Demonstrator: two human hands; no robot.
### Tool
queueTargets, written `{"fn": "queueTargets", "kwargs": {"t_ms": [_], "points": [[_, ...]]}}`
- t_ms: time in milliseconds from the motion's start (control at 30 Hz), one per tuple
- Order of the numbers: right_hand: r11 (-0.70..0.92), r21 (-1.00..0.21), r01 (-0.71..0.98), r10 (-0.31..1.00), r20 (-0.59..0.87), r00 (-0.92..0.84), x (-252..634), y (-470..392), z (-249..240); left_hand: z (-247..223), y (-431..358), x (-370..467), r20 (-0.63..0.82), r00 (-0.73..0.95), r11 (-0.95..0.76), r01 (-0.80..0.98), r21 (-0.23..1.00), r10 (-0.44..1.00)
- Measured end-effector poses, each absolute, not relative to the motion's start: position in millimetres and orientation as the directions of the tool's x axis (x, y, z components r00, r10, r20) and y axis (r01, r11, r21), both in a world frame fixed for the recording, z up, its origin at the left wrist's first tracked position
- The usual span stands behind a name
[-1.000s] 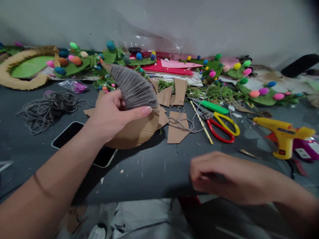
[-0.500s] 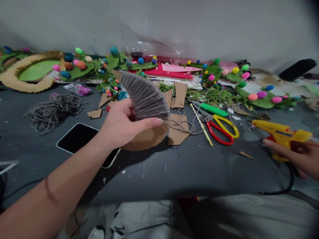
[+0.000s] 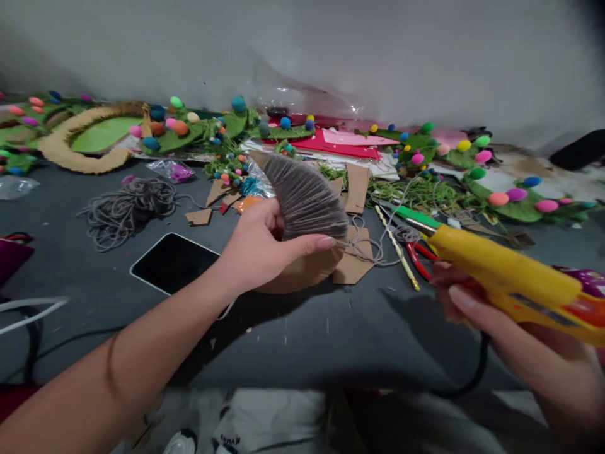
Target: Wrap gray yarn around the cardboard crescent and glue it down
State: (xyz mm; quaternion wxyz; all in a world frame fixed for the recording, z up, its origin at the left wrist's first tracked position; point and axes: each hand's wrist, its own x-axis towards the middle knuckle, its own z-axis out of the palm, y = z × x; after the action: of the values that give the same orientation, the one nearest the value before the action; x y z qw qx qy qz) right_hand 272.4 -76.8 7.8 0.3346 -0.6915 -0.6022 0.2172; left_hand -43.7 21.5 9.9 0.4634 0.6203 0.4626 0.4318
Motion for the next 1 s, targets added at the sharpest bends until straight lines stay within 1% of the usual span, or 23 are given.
{"fn": "queueTargets", "kwargs": {"t_ms": [133, 233, 367, 467, 667, 800, 1000], "points": [[0.131, -0.667, 0.733, 0.990, 0.124, -0.064, 239, -71, 10, 10, 20, -42, 0.078, 0.211, -0.113, 0.159, 0.981, 0.974], [0.221, -0.670, 0.708, 0.974, 0.121, -0.190, 235, -64, 8, 8, 19, -40, 0.046, 0.251, -0.077, 0.117, 0.990, 0.967], [0.281, -0.668, 0.689, 0.959, 0.175, -0.222, 229, -61, 8, 6, 18, -38, 0.021, 0.318, -0.044, 0.065, 0.997, 0.948], [0.314, -0.664, 0.679, 0.948, 0.185, -0.258, 225, -61, 9, 5, 18, -37, 0.008, 0.345, -0.028, 0.050, 0.998, 0.939], [0.295, -0.658, 0.692, 0.950, 0.129, -0.283, 225, -60, 8, 5, 19, -38, -0.018, 0.346, -0.013, 0.087, 0.996, 0.938], [0.297, -0.665, 0.685, 0.948, 0.121, -0.294, 225, -59, 6, 6, 18, -37, -0.023, 0.338, -0.016, 0.113, 0.993, 0.941], [0.261, -0.685, 0.680, 0.957, 0.094, -0.273, 226, -61, 6, 7, 18, -37, -0.032, 0.337, -0.009, 0.118, 0.993, 0.941]]}}
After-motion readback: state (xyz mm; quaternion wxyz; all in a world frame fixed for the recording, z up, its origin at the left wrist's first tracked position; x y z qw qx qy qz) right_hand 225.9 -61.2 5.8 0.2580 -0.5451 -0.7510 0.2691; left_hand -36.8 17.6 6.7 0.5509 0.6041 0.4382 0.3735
